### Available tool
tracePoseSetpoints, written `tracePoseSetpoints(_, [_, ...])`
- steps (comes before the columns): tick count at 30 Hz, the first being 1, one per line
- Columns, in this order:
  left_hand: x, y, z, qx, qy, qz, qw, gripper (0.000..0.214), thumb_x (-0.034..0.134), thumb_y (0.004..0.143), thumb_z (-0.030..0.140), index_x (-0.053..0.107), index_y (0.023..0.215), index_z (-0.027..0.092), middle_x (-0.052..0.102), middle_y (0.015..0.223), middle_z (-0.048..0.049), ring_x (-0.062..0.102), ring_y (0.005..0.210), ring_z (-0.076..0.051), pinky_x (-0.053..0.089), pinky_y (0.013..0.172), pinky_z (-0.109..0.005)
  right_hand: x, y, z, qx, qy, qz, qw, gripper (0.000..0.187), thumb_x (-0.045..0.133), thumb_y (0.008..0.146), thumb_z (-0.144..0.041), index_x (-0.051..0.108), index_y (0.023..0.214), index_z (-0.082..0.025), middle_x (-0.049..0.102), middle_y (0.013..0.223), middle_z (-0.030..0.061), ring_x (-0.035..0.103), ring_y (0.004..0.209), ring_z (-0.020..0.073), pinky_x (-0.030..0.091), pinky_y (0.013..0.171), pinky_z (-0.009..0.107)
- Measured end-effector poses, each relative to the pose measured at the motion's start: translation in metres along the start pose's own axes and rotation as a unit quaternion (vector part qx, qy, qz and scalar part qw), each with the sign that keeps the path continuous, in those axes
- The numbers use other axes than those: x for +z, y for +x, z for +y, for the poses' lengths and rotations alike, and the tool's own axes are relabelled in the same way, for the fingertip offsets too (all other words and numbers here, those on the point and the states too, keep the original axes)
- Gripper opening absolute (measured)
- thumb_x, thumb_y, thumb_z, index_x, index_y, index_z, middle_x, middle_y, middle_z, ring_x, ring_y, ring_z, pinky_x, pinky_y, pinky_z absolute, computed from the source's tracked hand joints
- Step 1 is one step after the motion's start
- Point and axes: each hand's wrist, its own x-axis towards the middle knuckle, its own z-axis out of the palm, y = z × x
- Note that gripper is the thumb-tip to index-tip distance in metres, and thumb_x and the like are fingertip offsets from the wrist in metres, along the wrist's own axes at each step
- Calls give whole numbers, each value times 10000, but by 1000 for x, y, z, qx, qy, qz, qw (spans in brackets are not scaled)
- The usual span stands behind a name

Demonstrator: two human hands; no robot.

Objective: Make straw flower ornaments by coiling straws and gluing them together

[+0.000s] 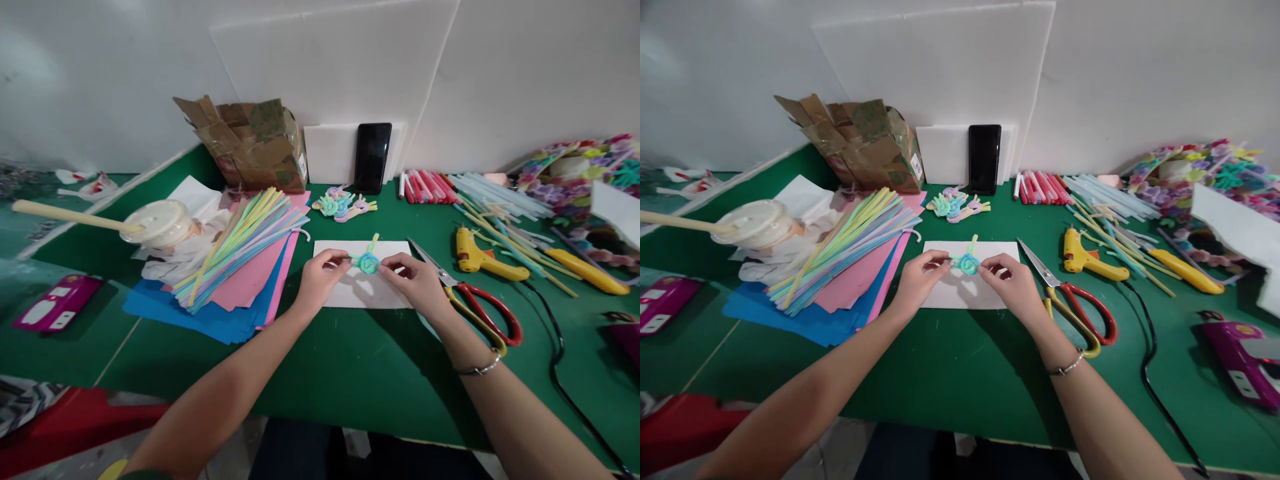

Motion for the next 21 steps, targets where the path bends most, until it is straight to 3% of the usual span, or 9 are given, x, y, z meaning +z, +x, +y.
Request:
tracePoseSetpoints(8, [1,0,-2,-22,-21,-1,1000,40,644,683,222,645,702,187,678,753,-11,601,690,-132,475,656,-250,-3,1,-3,17,1,62,998,236,625,727,-423,680,759,-196,697,815,46,604,734,173,458,664,301])
tracePoseSetpoints(14, [1,-1,-2,-4,-3,35,999,22,618,688,198,639,685,195,682,754,-6,609,705,-139,485,680,-263,2,-1,-3,40,31,17,999,305,641,687,-486,686,732,-189,695,785,57,599,718,186,448,634,301])
tracePoseSetpoints(21, [2,-3,2,4,8,1,1000,35,620,687,175,648,696,194,690,773,-16,624,749,-152,483,707,-269,5,-1,-3,79,65,14,995,335,677,631,-499,677,704,-172,672,728,51,562,637,161,422,585,288])
